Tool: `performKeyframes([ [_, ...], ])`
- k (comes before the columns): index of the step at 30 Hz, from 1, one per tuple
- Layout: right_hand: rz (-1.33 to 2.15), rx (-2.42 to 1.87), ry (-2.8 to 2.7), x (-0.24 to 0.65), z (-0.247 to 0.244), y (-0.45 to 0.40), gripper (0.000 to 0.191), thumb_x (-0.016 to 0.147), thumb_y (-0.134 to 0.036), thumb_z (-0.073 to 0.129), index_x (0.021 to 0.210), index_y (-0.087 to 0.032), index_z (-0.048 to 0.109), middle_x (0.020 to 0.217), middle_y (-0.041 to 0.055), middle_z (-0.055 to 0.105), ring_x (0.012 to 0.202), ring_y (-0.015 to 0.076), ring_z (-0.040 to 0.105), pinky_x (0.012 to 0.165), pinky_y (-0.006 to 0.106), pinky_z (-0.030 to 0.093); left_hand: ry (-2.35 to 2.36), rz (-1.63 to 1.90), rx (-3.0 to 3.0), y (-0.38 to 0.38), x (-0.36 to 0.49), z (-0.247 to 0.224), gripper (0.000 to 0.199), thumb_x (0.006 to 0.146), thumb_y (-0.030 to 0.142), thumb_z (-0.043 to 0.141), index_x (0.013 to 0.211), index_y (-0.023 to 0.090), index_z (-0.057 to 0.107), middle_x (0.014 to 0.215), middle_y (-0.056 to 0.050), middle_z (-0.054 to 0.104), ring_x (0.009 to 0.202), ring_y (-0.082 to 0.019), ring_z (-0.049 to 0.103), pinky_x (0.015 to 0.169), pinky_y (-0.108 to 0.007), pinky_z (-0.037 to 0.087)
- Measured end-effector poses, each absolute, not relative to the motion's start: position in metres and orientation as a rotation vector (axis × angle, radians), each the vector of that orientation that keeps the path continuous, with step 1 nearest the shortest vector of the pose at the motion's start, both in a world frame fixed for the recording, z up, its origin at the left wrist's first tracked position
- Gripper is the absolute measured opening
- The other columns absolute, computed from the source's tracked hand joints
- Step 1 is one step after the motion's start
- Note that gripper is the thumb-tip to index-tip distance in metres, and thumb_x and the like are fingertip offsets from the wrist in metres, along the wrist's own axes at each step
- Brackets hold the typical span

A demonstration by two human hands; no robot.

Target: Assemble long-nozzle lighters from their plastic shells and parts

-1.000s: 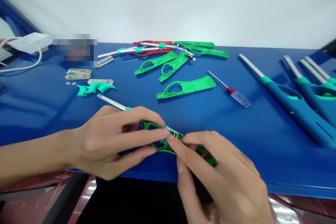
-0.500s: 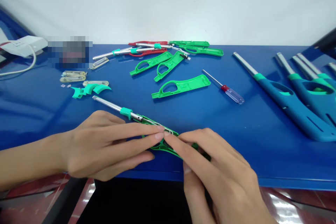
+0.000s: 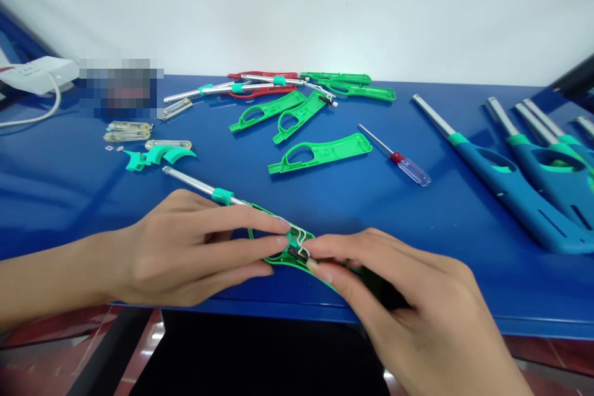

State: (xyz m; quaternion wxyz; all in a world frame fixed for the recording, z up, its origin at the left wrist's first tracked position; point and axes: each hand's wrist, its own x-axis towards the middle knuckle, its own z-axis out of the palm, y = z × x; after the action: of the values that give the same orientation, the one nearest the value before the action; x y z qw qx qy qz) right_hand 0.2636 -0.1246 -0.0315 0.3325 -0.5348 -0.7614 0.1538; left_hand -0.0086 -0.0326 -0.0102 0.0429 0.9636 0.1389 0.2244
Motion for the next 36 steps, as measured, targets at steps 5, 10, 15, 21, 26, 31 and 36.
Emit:
performKeyframes([
  [5, 0.44, -1.435, -1.966, 0.26, -0.024, -0.12, 0.008, 0.101, -0.049, 0.069, 0.107, -0.045, 0.073, 0.096, -0.0157, 0.081, 0.076, 0.0131, 0.08, 0.074, 0.018, 0.066, 0.368, 0.752, 2.833, -0.03, -0.008, -0.013, 0.019, 0.108, 0.028, 0.063, 0.115, 0.017, 0.077, 0.126, -0.009, 0.077, 0.062, -0.008, 0.068, 0.045, -0.024, 0.046],
  [10, 0.468, -1.434, -2.007, 0.258, -0.016, -0.109, 0.011, 0.098, -0.054, 0.071, 0.099, -0.044, 0.074, 0.091, -0.0155, 0.081, 0.07, 0.0135, 0.079, 0.071, 0.019, 0.066, 0.408, 0.794, 2.705, -0.029, -0.006, -0.017, 0.014, 0.104, 0.025, 0.07, 0.112, 0.017, 0.078, 0.131, -0.011, 0.076, 0.071, -0.01, 0.072, 0.062, -0.022, 0.055],
  [15, 0.47, -1.483, -2.044, 0.258, -0.011, -0.102, 0.015, 0.097, -0.059, 0.069, 0.094, -0.046, 0.077, 0.089, -0.0171, 0.081, 0.067, 0.0131, 0.079, 0.068, 0.019, 0.065, 0.367, 0.797, 2.633, -0.028, -0.005, -0.018, 0.015, 0.103, 0.023, 0.072, 0.112, 0.015, 0.079, 0.126, -0.011, 0.078, 0.087, -0.013, 0.078, 0.066, -0.02, 0.055],
  [21, 0.481, -1.558, -2.054, 0.264, -0.012, -0.107, 0.021, 0.095, -0.065, 0.069, 0.1, -0.048, 0.079, 0.093, -0.0145, 0.083, 0.074, 0.0159, 0.081, 0.073, 0.021, 0.066, 0.353, 0.761, 2.761, -0.028, -0.008, -0.015, 0.015, 0.104, 0.023, 0.069, 0.115, 0.016, 0.078, 0.13, -0.012, 0.077, 0.077, -0.012, 0.076, 0.054, -0.025, 0.049],
  [26, 0.531, -1.47, -2.016, 0.261, -0.011, -0.104, 0.02, 0.096, -0.06, 0.07, 0.097, -0.041, 0.079, 0.086, -0.0102, 0.081, 0.066, 0.0142, 0.077, 0.064, 0.02, 0.063, 0.361, 0.763, 2.763, -0.029, -0.008, -0.015, 0.014, 0.105, 0.023, 0.069, 0.114, 0.017, 0.077, 0.132, -0.012, 0.076, 0.085, -0.013, 0.078, 0.055, -0.023, 0.049],
  [31, 0.56, -1.454, -2.133, 0.263, -0.005, -0.085, 0.026, 0.094, -0.06, 0.072, 0.094, -0.035, 0.075, 0.081, -0.004, 0.075, 0.059, 0.0145, 0.067, 0.046, 0.024, 0.051, 0.371, 0.764, 2.751, -0.029, -0.007, -0.015, 0.014, 0.106, 0.024, 0.068, 0.114, 0.018, 0.077, 0.131, -0.011, 0.077, 0.083, -0.011, 0.077, 0.057, -0.021, 0.051],
  [36, 0.962, -1.511, -2.193, 0.266, 0.004, -0.068, 0.04, 0.091, -0.065, 0.071, 0.075, -0.029, 0.068, 0.054, -0.0049, 0.055, 0.043, 0.0113, 0.049, 0.036, 0.022, 0.037, 0.382, 0.738, 2.735, -0.028, -0.007, -0.015, 0.015, 0.106, 0.025, 0.067, 0.113, 0.018, 0.078, 0.131, -0.011, 0.077, 0.077, -0.01, 0.076, 0.057, -0.021, 0.052],
])
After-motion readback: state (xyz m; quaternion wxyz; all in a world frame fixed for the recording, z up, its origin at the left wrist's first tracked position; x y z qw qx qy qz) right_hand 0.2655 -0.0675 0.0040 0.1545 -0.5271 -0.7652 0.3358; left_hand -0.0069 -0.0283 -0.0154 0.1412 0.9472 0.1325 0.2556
